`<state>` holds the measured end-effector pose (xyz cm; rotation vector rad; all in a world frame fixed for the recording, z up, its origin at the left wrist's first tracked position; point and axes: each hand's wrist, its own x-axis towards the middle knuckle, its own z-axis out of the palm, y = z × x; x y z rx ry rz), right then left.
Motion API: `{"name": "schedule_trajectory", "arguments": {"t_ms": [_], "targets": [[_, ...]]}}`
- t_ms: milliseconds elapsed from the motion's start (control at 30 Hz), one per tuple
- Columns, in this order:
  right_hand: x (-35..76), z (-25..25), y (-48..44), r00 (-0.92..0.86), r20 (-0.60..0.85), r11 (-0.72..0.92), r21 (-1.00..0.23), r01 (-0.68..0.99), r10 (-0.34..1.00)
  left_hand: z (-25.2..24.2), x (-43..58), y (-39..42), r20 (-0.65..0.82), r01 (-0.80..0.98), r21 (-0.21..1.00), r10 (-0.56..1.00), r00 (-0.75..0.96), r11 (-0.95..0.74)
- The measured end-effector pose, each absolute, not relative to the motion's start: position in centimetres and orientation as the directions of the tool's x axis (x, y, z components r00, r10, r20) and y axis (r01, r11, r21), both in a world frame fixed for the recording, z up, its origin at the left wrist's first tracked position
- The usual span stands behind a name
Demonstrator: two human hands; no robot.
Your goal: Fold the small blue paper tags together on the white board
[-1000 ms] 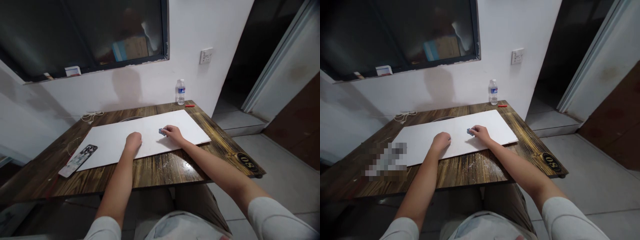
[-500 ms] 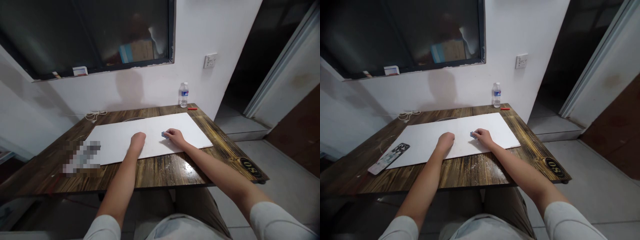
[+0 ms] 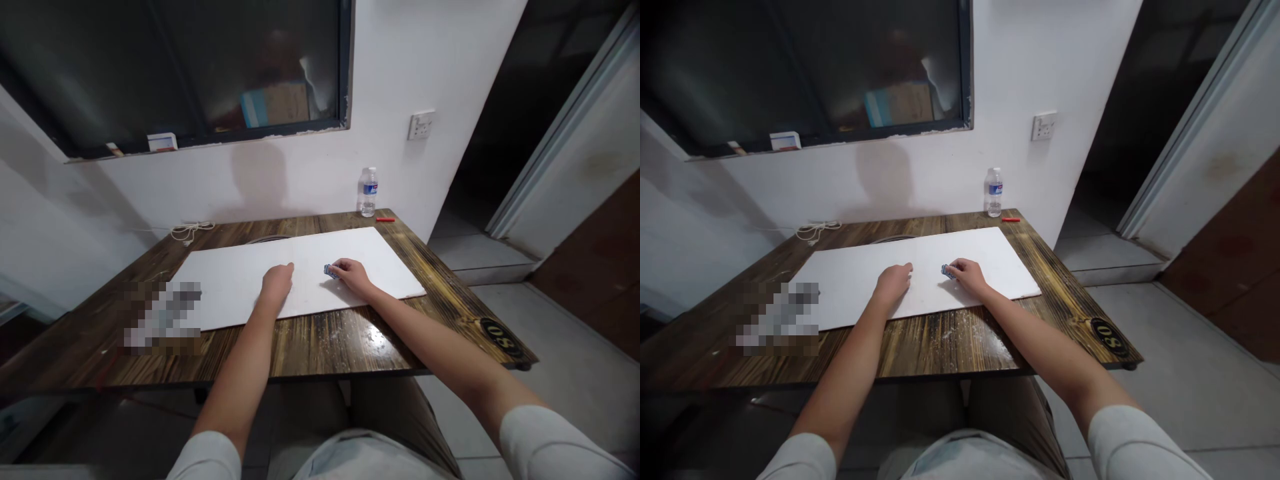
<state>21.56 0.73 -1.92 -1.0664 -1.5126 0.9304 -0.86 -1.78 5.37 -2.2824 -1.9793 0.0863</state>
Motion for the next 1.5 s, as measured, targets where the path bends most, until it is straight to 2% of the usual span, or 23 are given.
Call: {"name": "schedule_trajectory", "arguments": {"t_ms": [300,500,633,767,900,1000,1100,1300,1500], "targets": [[21.6,-1.7,0.6,-0.097,0.297,0.31,-0.936,0.168,0.95,5.1,-0.7,-1.6,0.03,0.98,-0.14,0.989,0.148,-0.143],[21.7,-1.9,0.8,-0.095,0.298,0.309,-0.941,0.141,0.95,5.3,-0.8,-1.6,0.086,0.997,-0.074,0.996,0.012,-0.006],[21.7,-1.8,0.8,-0.083,0.288,0.295,-0.951,0.094,0.954,5.0,-0.9,-1.5,0.135,0.999,0.024,0.99,-0.045,0.043],[21.6,-2.0,1.0,-0.084,0.268,0.271,-0.962,0.023,0.96,4.3,-0.1,-1.3,0.21,0.973,0.228,0.978,-0.014,-0.035],[21.7,-2.0,1.3,-0.034,0.336,0.337,-0.936,0.105,0.941,3.0,1.2,-1.0,0.265,0.804,0.553,0.961,0.076,-0.216],[21.7,-1.6,1.3,-0.022,0.379,0.379,-0.917,0.124,0.925,2.2,2.1,-0.8,0.245,0.6,0.76,0.965,0.094,-0.251],[21.5,-1.1,0.8,-0.049,0.328,0.331,-0.94,0.08,0.943,1.8,2.8,-0.8,0.184,0.388,0.899,0.979,0.093,-0.206],[20.5,-0.6,-0.2,-0.073,0.345,0.349,-0.936,0.051,0.936,1.9,3.7,-1.4,0.019,0.09,0.996,0.998,0.052,-0.024],[20.3,-0.6,-0.4,-0.043,0.386,0.389,-0.913,0.12,0.921,1.9,3.8,-1.7,-0.077,-0.017,0.997,0.996,0.034,0.078]]}}
